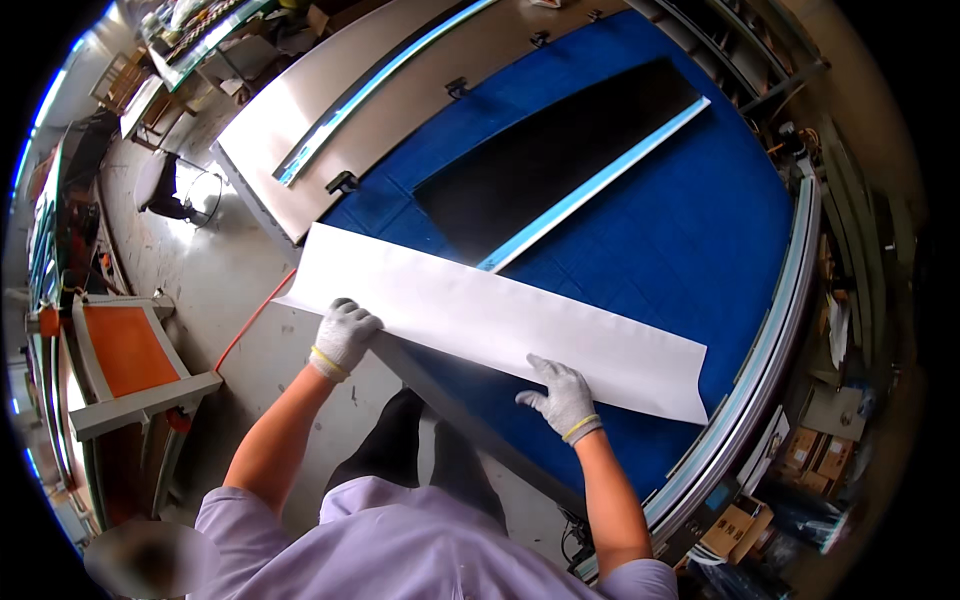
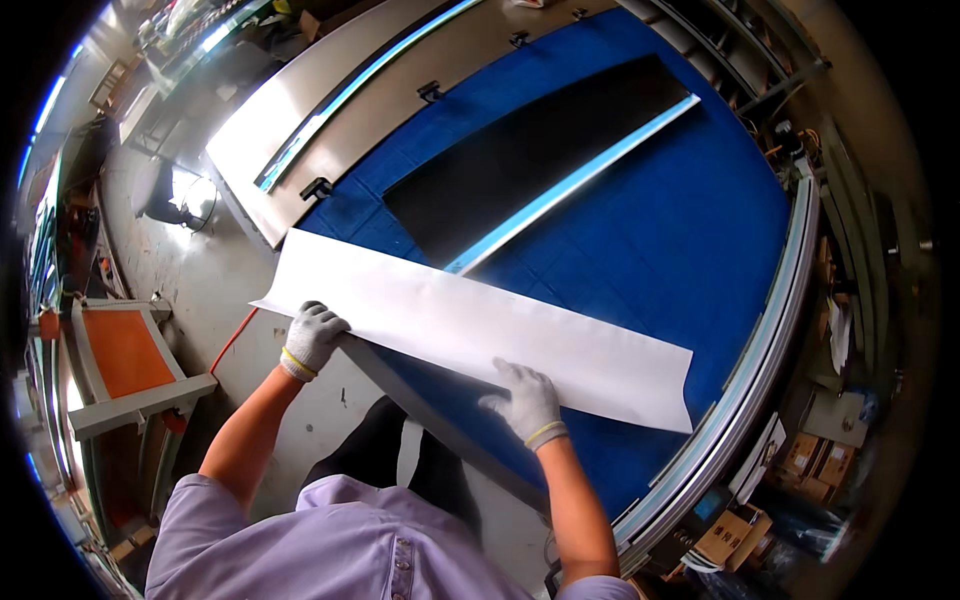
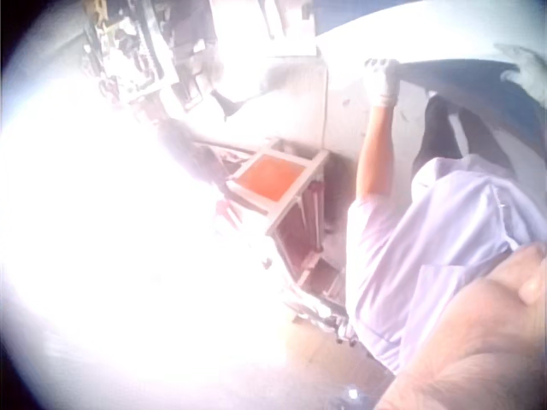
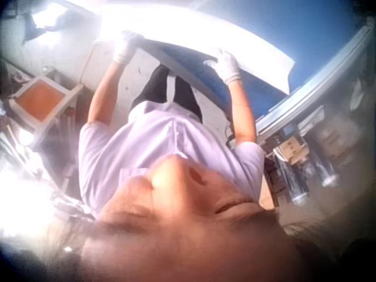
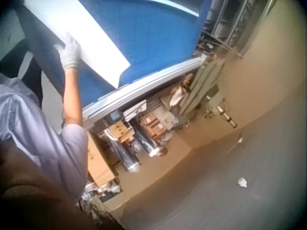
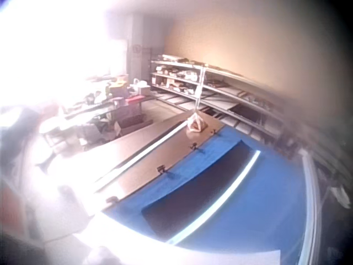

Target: The person operates a large industrial cutting machine to trim long, flexible strips of material. They measure the strips with a ruler, feed them into the machine, and then place the cut pieces into a cardboard box.

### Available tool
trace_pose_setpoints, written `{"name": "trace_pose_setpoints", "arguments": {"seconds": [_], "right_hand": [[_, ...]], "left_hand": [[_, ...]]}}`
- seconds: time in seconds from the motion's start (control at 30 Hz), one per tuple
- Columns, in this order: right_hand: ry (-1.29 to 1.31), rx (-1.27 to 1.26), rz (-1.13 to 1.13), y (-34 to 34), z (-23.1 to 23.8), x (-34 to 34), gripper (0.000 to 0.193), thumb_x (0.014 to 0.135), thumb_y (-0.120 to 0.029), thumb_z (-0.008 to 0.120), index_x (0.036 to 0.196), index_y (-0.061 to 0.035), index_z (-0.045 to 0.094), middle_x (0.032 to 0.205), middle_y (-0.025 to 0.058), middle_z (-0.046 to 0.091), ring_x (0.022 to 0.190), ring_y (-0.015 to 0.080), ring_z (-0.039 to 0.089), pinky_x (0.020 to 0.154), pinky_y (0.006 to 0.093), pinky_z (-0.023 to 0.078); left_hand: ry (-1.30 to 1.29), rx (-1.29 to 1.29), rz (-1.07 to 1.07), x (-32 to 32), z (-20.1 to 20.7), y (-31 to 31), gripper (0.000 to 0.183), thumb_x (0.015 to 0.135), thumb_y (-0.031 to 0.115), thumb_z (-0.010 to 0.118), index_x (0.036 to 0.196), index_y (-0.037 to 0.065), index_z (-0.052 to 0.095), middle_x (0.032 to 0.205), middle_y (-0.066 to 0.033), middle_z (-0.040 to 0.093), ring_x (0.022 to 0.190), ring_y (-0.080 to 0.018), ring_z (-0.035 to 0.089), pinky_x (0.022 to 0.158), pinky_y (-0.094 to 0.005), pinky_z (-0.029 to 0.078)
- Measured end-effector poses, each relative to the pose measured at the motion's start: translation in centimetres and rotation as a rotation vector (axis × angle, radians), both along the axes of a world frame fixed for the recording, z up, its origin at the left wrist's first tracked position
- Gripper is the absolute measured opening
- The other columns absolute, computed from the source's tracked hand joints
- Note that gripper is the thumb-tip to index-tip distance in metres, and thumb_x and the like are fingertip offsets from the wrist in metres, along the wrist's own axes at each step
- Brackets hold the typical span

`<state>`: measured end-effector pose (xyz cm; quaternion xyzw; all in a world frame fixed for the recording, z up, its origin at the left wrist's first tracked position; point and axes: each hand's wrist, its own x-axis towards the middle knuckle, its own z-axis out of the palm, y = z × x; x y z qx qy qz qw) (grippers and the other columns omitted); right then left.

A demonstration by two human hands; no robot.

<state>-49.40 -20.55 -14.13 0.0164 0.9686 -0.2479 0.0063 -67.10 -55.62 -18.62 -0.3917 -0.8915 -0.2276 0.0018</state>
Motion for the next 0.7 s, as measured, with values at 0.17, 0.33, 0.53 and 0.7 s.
{"name": "trace_pose_setpoints", "arguments": {"seconds": [0.17,0.33,0.53,0.7], "right_hand": [[-0.192,0.058,-0.118,1.1,-4.7,0.8,0.017,0.081,-0.012,0.062,0.096,-0.0144,0.070,0.097,0.0118,0.070,0.086,0.0365,0.067,0.074,0.0438,0.055],[-0.102,0.094,-0.124,0.0,-5.5,2.4,0.027,0.078,-0.004,0.063,0.104,-0.0088,0.069,0.113,0.0127,0.067,0.101,0.0340,0.064,0.090,0.0433,0.052],[-0.131,0.088,-0.139,-1.4,-5.2,3.7,0.033,0.078,-0.002,0.065,0.111,-0.0038,0.069,0.131,0.0142,0.060,0.116,0.0322,0.060,0.100,0.0411,0.048],[-0.265,-0.137,-0.360,-0.3,-4.1,1.6,0.023,0.080,-0.006,0.071,0.102,-0.0034,0.073,0.118,0.0099,0.069,0.101,0.0283,0.069,0.090,0.0362,0.055]], "left_hand": [[0.023,-0.078,-0.118,-2.4,0.6,-0.2,0.011,0.076,0.024,0.071,0.076,0.014,0.067,0.075,-0.0041,0.067,0.081,-0.0255,0.064,0.091,-0.0398,0.048],[-0.105,-0.098,0.188,-6.3,0.4,-10.6,0.012,0.070,0.019,0.078,0.079,0.012,0.073,0.085,-0.0054,0.072,0.092,-0.0256,0.065,0.092,-0.0380,0.048],[-0.741,0.063,0.448,-9.3,-1.4,-11.2,0.020,0.073,0.018,0.079,0.087,0.004,0.075,0.084,-0.0125,0.072,0.080,-0.0304,0.066,0.078,-0.0390,0.052],[-0.713,-0.061,0.589,-10.8,-4.3,-9.1,0.030,0.080,0.031,0.073,0.094,0.004,0.075,0.081,-0.0172,0.071,0.074,-0.0320,0.068,0.073,-0.0396,0.053]]}}
